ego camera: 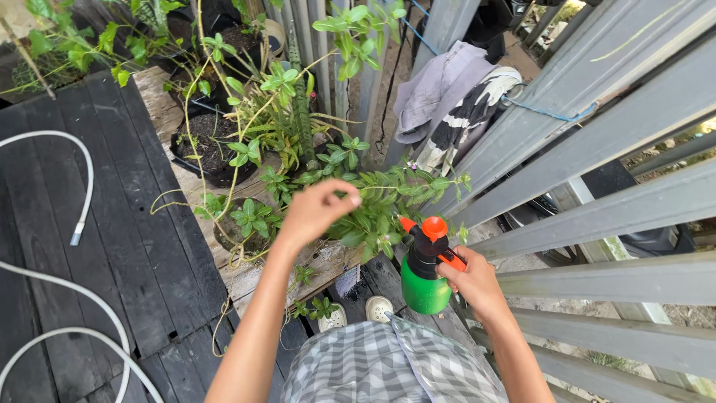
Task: The recorder is pruning and spraying potted plants on an outdoor wooden deck.
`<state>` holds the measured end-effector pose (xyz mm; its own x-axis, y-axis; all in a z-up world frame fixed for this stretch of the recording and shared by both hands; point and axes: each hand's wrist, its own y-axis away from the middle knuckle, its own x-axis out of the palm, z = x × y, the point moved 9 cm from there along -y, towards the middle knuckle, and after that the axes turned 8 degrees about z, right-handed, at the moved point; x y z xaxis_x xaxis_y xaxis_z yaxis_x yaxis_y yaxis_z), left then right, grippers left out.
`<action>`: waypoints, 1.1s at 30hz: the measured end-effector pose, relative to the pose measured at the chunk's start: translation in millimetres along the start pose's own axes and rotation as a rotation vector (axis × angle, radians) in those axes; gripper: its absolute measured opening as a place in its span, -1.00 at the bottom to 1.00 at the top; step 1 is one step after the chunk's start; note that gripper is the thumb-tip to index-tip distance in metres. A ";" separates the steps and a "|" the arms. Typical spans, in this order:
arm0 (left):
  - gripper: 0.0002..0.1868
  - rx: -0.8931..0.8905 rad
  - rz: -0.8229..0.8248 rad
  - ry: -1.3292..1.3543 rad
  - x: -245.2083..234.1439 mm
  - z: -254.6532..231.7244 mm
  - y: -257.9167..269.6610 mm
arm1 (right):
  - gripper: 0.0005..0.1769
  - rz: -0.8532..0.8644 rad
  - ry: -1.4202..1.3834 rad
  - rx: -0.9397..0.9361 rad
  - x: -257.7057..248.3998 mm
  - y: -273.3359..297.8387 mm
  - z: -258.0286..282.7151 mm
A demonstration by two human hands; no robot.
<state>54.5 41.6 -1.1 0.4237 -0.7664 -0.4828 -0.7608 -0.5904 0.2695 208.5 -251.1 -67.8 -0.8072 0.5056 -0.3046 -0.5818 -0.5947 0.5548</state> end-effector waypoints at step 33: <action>-0.94 0.458 0.044 -0.292 103.6 -115.9 -5.6 | -0.81 -0.211 -0.272 0.076 -45.6 26.8 -86.2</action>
<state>159.7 -63.8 43.9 0.2816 -0.6472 -0.7084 -0.9389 -0.3381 -0.0643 221.1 -344.0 -105.8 -0.6081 0.7663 -0.2074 -0.7158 -0.4163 0.5607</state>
